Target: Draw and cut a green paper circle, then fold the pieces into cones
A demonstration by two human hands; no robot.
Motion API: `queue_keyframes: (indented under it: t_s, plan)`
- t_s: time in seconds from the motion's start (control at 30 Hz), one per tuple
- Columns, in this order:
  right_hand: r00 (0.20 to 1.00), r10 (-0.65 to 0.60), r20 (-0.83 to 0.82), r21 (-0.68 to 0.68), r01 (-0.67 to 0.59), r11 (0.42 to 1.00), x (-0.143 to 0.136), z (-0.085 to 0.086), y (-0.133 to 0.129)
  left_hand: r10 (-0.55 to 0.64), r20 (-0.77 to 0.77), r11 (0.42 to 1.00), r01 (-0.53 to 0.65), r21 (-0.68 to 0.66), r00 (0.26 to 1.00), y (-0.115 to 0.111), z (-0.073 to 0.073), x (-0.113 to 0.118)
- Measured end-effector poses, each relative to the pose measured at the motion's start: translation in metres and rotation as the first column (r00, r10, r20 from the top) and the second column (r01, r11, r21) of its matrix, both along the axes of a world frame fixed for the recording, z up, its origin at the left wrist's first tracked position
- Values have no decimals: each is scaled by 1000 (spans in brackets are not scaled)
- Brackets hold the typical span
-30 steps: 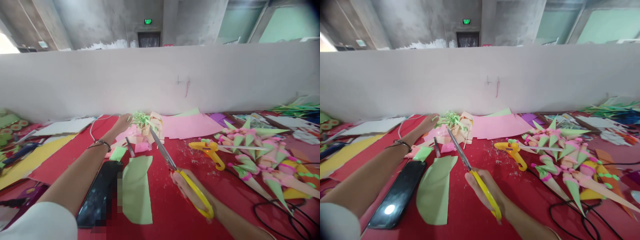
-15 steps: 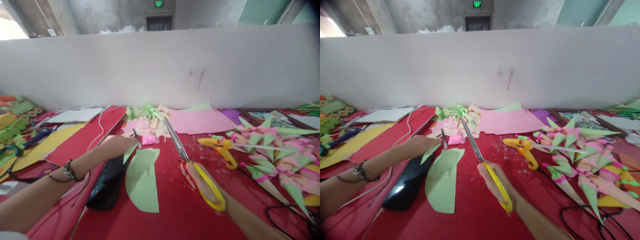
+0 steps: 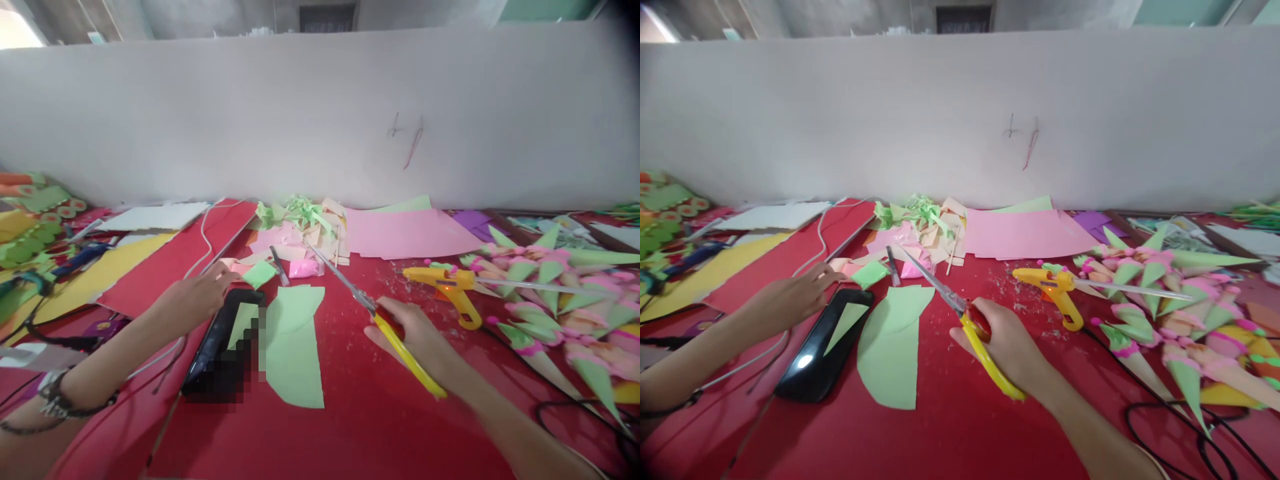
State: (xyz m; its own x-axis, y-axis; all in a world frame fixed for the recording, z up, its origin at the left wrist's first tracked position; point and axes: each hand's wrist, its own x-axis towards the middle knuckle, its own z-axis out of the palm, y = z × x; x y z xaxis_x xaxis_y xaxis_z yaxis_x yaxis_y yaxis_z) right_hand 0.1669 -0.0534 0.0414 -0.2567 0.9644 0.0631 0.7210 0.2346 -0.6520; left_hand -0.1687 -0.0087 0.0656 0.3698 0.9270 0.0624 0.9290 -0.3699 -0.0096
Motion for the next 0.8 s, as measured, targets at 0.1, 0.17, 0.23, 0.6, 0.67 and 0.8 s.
queue_keyframes:
  t_s: [0.1,0.17,0.23,0.6,0.67,0.8]
  plan:
    - [938,-150,313,128,115,985,2,3,2,-34,-65,999,33,-16,997,-8,3,20]
    - [838,-230,494,168,167,971,2,3,3,-87,-55,996,86,-33,995,-11,-3,37]
    - [749,-249,614,145,203,968,3,2,2,-145,-54,988,141,-65,988,-13,-12,55]
    - [635,-206,745,49,257,965,1,-5,-7,-197,-94,964,175,-200,976,1,-30,89]
    - [627,-206,751,46,261,964,1,-4,-5,-202,-103,961,177,-212,974,2,-27,90]
    - [603,-238,762,84,272,959,4,8,-1,-205,-148,963,172,-209,967,4,-24,94]
